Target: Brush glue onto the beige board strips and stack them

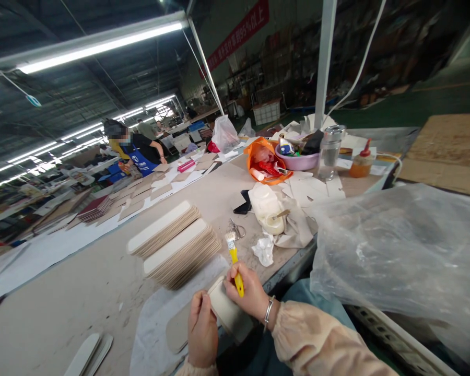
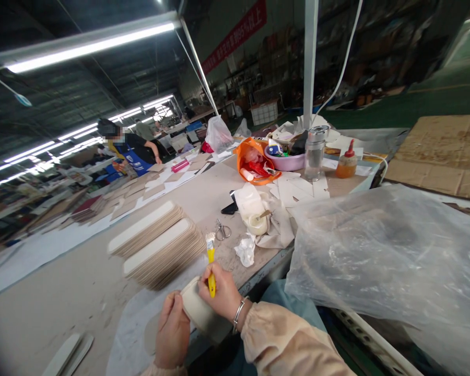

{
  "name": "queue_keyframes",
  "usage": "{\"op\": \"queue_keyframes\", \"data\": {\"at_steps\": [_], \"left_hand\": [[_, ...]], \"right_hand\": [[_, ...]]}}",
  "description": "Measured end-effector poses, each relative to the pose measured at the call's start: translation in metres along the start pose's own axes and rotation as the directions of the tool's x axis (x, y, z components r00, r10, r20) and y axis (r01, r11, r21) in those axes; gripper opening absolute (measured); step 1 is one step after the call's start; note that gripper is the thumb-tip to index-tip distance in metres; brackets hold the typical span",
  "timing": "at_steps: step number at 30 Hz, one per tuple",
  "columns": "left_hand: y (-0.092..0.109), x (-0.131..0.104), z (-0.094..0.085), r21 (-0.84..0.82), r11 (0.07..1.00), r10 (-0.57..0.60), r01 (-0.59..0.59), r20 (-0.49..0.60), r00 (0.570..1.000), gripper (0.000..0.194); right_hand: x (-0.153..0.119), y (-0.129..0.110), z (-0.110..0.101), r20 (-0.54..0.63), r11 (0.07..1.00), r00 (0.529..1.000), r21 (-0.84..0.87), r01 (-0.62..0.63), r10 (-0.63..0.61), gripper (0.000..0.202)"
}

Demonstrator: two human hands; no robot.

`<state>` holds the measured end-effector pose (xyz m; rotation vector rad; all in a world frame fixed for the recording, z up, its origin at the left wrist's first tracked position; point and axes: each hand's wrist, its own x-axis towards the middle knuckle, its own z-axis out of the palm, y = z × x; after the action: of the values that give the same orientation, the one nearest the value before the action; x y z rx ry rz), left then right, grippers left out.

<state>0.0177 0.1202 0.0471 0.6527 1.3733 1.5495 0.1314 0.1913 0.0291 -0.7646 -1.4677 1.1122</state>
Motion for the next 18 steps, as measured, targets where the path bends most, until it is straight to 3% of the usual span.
{"op": "queue_keyframes", "data": {"at_steps": [4, 9, 12, 18], "left_hand": [[0.002, 0.0004, 0.0049, -0.117, 0.993, -0.003, 0.004, 0.004, 1.0, 0.023], [0.0, 0.0029, 0.0086, -0.072, 0.997, 0.016, -0.021, -0.068, 0.998, 0.023], [-0.0022, 0.0048, 0.0077, -0.012, 1.0, 0.018, -0.02, -0.116, 0.993, 0.021], [-0.0032, 0.0069, 0.0062, -0.112, 0.993, -0.056, 0.043, -0.121, 0.991, 0.019]], "right_hand": [[-0.0004, -0.0008, 0.0003, -0.016, 0.997, 1.0, 0.071, -0.005, 0.006, 0.022], [-0.0031, -0.0013, 0.0, 0.006, 0.992, 1.0, 0.127, -0.018, 0.017, 0.024], [-0.0039, -0.0037, -0.0017, 0.025, 0.995, 1.0, 0.102, 0.014, -0.017, 0.025], [-0.0026, -0.0087, -0.0059, 0.048, 0.996, 0.996, 0.055, 0.071, -0.074, 0.025]]}}
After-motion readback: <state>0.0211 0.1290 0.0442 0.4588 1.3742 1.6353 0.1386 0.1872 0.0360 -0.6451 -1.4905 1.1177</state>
